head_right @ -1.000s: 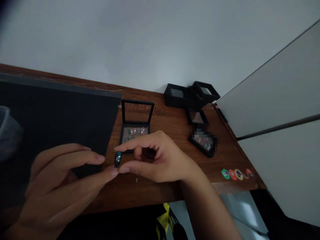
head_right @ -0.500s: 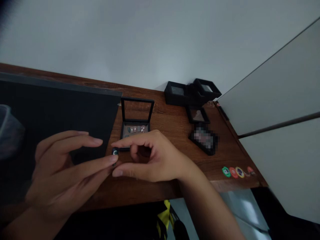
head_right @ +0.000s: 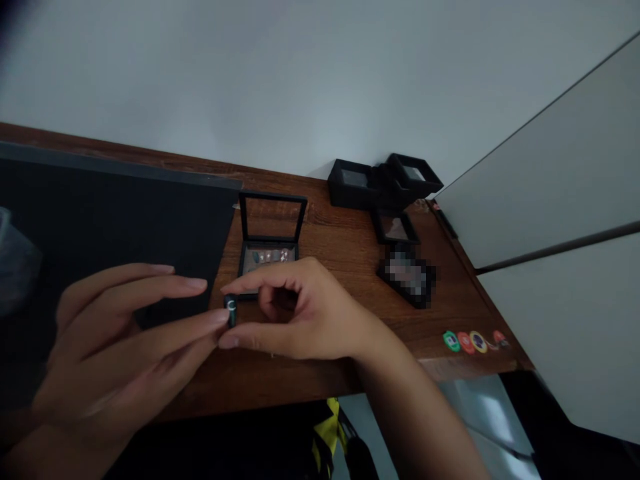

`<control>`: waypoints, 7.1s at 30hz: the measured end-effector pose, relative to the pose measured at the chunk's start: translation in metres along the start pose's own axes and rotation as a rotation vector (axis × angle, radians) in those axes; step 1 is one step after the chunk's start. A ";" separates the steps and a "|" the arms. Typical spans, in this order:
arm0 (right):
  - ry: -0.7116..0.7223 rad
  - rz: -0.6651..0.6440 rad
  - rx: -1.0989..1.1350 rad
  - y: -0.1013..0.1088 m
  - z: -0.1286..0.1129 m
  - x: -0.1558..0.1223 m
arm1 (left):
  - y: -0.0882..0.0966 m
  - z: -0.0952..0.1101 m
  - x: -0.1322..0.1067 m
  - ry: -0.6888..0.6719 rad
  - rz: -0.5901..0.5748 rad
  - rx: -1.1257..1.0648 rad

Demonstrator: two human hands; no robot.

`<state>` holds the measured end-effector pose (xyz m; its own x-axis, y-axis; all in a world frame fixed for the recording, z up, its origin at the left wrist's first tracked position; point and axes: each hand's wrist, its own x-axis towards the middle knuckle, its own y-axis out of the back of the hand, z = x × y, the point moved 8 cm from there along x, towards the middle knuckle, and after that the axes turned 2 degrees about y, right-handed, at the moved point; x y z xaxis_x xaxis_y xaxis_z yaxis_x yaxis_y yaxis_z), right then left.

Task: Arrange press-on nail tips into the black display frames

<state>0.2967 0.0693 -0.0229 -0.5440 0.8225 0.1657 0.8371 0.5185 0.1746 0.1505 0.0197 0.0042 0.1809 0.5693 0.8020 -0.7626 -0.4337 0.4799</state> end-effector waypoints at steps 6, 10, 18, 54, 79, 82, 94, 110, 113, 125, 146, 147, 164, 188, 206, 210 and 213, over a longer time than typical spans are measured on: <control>0.133 0.125 -0.332 0.017 -0.012 0.000 | -0.004 -0.013 -0.006 0.115 -0.007 0.010; 0.246 0.171 -0.621 0.024 -0.022 -0.002 | -0.006 -0.025 -0.012 0.257 0.007 -0.027; 0.290 0.216 -0.711 0.029 -0.029 -0.005 | -0.011 -0.030 -0.011 0.315 -0.004 -0.145; 0.216 0.128 -0.077 0.040 -0.028 -0.009 | -0.027 -0.031 -0.011 0.314 -0.158 -0.151; -0.274 -0.025 -0.746 0.063 0.032 -0.003 | -0.037 -0.029 -0.012 0.273 -0.260 -0.079; -0.301 -0.042 -0.730 0.063 0.037 -0.004 | -0.036 -0.029 -0.012 0.280 -0.250 -0.074; -0.334 -0.101 -0.650 0.058 0.045 -0.007 | -0.025 -0.025 -0.009 0.245 -0.163 0.014; -0.266 -0.125 -0.605 0.048 0.036 -0.001 | -0.025 -0.029 -0.011 0.272 -0.180 -0.060; -0.266 -0.128 -0.615 0.047 0.033 -0.001 | -0.024 -0.032 -0.011 0.287 -0.183 -0.065; -0.337 -0.069 -0.662 0.054 0.036 -0.004 | -0.020 -0.041 -0.013 0.386 -0.182 -0.044; -0.344 -0.054 -0.639 0.055 0.035 -0.008 | -0.025 -0.042 -0.016 0.405 -0.239 -0.104; -0.336 -0.061 -0.645 0.054 0.034 -0.008 | -0.026 -0.042 -0.016 0.407 -0.245 -0.108; -0.288 -0.040 -0.789 0.052 0.029 -0.003 | -0.041 -0.052 -0.028 0.486 -0.371 -0.100; 0.102 0.680 -0.769 0.097 0.004 -0.008 | -0.058 -0.044 -0.032 0.372 -0.564 0.063; 0.088 0.418 -0.342 0.080 0.011 -0.001 | -0.057 -0.056 -0.033 0.521 -0.515 0.037; 0.041 0.283 -0.313 0.076 0.007 -0.001 | -0.056 -0.058 -0.033 0.537 -0.500 0.036; -0.009 0.170 -0.263 0.071 0.010 -0.002 | -0.054 -0.060 -0.035 0.586 -0.503 0.021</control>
<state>0.3576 0.1067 -0.0206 -0.3960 0.8949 0.2059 0.8719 0.2960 0.3901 0.1484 0.0653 -0.0713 0.1401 0.9757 0.1685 -0.6628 -0.0340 0.7480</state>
